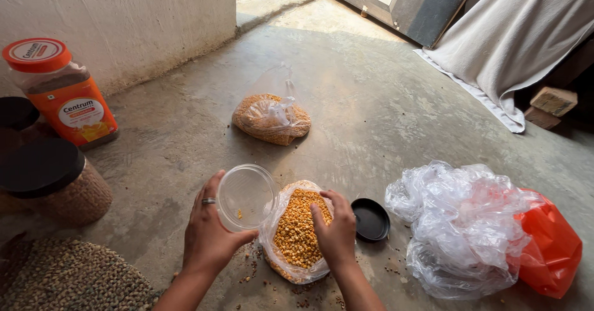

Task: The person opens a plastic bag containing yellow split peas and transfers them by hand into a clear plastic jar. They scoop the peas from the bag and place them into the jar until it is full.

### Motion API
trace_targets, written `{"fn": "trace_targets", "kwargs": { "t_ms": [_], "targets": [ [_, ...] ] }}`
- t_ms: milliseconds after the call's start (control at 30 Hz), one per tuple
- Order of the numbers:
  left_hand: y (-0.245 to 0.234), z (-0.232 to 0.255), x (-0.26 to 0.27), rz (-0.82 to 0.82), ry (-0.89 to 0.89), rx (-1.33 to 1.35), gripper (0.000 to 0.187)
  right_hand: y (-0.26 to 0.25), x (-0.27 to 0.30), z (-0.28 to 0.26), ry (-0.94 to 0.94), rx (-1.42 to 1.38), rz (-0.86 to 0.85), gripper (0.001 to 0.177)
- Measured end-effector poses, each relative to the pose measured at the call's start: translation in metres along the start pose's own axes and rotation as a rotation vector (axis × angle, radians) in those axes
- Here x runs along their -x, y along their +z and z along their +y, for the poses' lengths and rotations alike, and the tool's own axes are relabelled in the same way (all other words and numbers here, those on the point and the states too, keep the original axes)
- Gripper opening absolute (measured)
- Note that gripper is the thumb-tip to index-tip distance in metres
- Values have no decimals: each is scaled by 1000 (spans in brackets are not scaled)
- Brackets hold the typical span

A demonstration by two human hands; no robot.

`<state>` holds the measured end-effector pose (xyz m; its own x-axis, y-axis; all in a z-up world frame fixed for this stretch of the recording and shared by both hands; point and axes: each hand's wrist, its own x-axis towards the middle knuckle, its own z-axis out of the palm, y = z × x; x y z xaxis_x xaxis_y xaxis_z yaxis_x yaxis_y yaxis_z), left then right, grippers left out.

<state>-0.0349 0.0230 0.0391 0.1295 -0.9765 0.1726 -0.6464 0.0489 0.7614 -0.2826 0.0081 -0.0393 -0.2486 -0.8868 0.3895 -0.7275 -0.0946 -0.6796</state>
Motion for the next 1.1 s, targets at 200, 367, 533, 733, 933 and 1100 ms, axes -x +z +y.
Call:
{"fn": "trace_targets", "kwargs": {
  "t_ms": [200, 367, 533, 733, 933, 1100],
  "targets": [
    [-2, 3, -7, -146, -51, -17, 132, 31, 11, 0, -240, 219, -283, 55],
    [0, -3, -20, -285, -32, 75, 132, 48, 17, 8, -368, 452, -258, 44],
    [-1, -14, -35, -396, 80, 94, 134, 50, 14, 11, -292, 459, -302, 31],
    [1, -20, -41, -475, 13, 115, 133, 51, 6, 16, -270, 344, -223, 29],
    [0, -22, -37, -468, 79, 187, 131, 55, -7, 28, -96, 219, -182, 49],
    [-3, -16, -38, -494, -11, 90, 130, 53, -27, 28, 274, -27, -105, 63]
  ]
}}
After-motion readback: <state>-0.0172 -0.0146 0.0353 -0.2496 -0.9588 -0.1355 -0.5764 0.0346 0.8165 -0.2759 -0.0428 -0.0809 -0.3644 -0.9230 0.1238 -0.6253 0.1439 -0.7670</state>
